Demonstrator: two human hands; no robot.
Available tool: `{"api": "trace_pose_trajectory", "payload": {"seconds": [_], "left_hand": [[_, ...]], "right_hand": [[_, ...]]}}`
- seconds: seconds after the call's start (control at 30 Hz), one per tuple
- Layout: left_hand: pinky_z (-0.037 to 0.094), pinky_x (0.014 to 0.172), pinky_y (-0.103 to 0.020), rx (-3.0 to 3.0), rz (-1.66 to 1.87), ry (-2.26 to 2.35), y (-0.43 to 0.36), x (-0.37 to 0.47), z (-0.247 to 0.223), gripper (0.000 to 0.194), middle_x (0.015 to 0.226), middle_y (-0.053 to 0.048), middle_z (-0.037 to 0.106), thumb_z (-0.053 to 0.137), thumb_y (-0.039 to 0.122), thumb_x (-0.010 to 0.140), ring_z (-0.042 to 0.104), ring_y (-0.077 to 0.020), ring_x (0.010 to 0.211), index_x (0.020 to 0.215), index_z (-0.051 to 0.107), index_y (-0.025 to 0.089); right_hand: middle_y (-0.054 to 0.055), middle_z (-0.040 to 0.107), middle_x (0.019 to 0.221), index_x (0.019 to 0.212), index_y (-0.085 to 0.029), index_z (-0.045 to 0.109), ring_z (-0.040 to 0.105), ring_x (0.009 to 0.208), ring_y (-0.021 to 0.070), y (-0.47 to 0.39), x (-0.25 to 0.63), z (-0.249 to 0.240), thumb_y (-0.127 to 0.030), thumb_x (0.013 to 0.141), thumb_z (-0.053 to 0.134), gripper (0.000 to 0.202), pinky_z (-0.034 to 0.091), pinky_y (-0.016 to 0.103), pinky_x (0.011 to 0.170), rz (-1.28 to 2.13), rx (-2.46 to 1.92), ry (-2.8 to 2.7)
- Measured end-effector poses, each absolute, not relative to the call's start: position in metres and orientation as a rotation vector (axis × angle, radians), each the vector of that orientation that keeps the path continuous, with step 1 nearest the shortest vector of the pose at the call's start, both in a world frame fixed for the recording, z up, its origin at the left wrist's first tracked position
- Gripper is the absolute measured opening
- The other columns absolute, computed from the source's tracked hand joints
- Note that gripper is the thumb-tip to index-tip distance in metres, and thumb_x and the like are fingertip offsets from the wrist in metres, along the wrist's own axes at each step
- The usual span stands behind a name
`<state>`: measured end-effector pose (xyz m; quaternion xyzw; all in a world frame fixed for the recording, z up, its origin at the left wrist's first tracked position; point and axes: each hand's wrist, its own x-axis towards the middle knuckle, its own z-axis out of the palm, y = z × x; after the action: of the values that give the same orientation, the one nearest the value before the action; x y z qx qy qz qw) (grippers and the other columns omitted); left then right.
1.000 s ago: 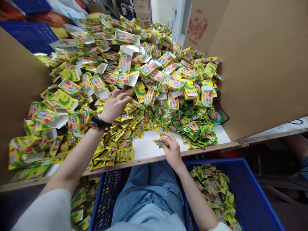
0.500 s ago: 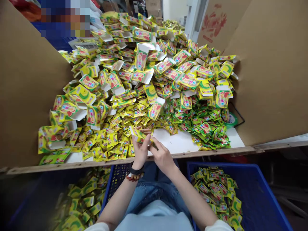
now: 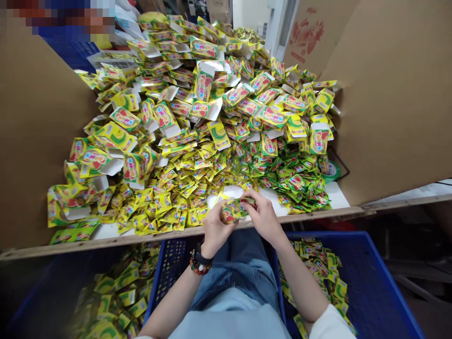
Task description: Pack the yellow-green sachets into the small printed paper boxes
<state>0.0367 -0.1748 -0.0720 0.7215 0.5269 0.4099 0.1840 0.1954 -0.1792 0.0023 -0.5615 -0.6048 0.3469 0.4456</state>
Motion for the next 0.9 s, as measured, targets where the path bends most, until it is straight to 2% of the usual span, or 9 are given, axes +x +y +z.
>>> {"api": "trace_pose_trajectory", "payload": {"seconds": [0.23, 0.33, 0.5, 0.63, 0.77, 0.9], "left_hand": [[0.055, 0.075, -0.033, 2.082, 1.125, 1.362, -0.177, 0.037, -0.078, 0.049, 0.098, -0.005, 0.07, 0.071, 0.018, 0.068, 0.068, -0.0225, 0.087, 0.115, 0.059, 0.019], [0.057, 0.076, -0.034, 2.008, 1.163, 1.341, -0.183, 0.041, -0.086, 0.048, 0.101, -0.006, 0.071, 0.072, 0.02, 0.069, 0.069, -0.0225, 0.088, 0.116, 0.058, 0.02], [0.058, 0.082, -0.036, 1.95, 1.327, 1.358, -0.192, 0.053, -0.105, 0.046, 0.104, -0.009, 0.072, 0.068, 0.025, 0.076, 0.071, -0.0227, 0.091, 0.121, 0.056, 0.019], [0.059, 0.085, -0.037, 1.919, 1.442, 1.409, -0.192, 0.052, -0.115, 0.051, 0.11, -0.012, 0.071, 0.068, 0.028, 0.078, 0.071, -0.0238, 0.097, 0.125, 0.053, 0.017], [0.06, 0.083, -0.035, 1.901, 1.493, 1.439, -0.19, 0.049, -0.114, 0.049, 0.109, -0.012, 0.071, 0.066, 0.028, 0.08, 0.072, -0.0234, 0.096, 0.126, 0.052, 0.016], [0.06, 0.083, -0.033, 1.888, 1.52, 1.411, -0.189, 0.049, -0.111, 0.041, 0.109, -0.011, 0.072, 0.061, 0.024, 0.084, 0.072, -0.0222, 0.096, 0.125, 0.055, 0.019]], "right_hand": [[0.004, 0.06, 0.092, 0.094, -0.021, 0.062, 0.059, 0.087, 0.0192, -0.184, 0.193, 0.007, -0.017, 0.092, 0.048, 0.014, 0.048, 0.031, 0.078, 0.651, -1.422, -1.866], [0.008, 0.057, 0.098, 0.099, -0.02, 0.061, 0.057, 0.094, 0.023, -0.188, 0.178, -0.002, -0.013, 0.091, 0.048, 0.017, 0.048, 0.034, 0.08, 0.411, -1.595, -1.975], [0.011, 0.062, 0.092, 0.099, -0.018, 0.064, 0.055, 0.089, 0.0262, -0.192, 0.159, -0.014, -0.005, 0.088, 0.047, 0.024, 0.045, 0.037, 0.076, 0.045, -1.88, -2.044], [0.009, 0.066, 0.097, 0.115, -0.017, 0.062, 0.057, 0.092, 0.0241, -0.193, 0.156, -0.019, -0.011, 0.092, 0.05, 0.027, 0.043, 0.036, 0.082, 0.02, -1.609, -1.934], [0.005, 0.072, 0.095, 0.114, -0.022, 0.066, 0.057, 0.102, 0.0247, -0.199, 0.153, -0.035, -0.017, 0.094, 0.053, 0.025, 0.033, 0.043, 0.094, -0.172, -1.426, -1.786], [0.002, 0.077, 0.092, 0.111, -0.023, 0.069, 0.057, 0.113, 0.0256, -0.205, 0.146, -0.047, -0.014, 0.094, 0.051, 0.026, 0.024, 0.045, 0.098, -0.056, -1.488, -1.785]]}}
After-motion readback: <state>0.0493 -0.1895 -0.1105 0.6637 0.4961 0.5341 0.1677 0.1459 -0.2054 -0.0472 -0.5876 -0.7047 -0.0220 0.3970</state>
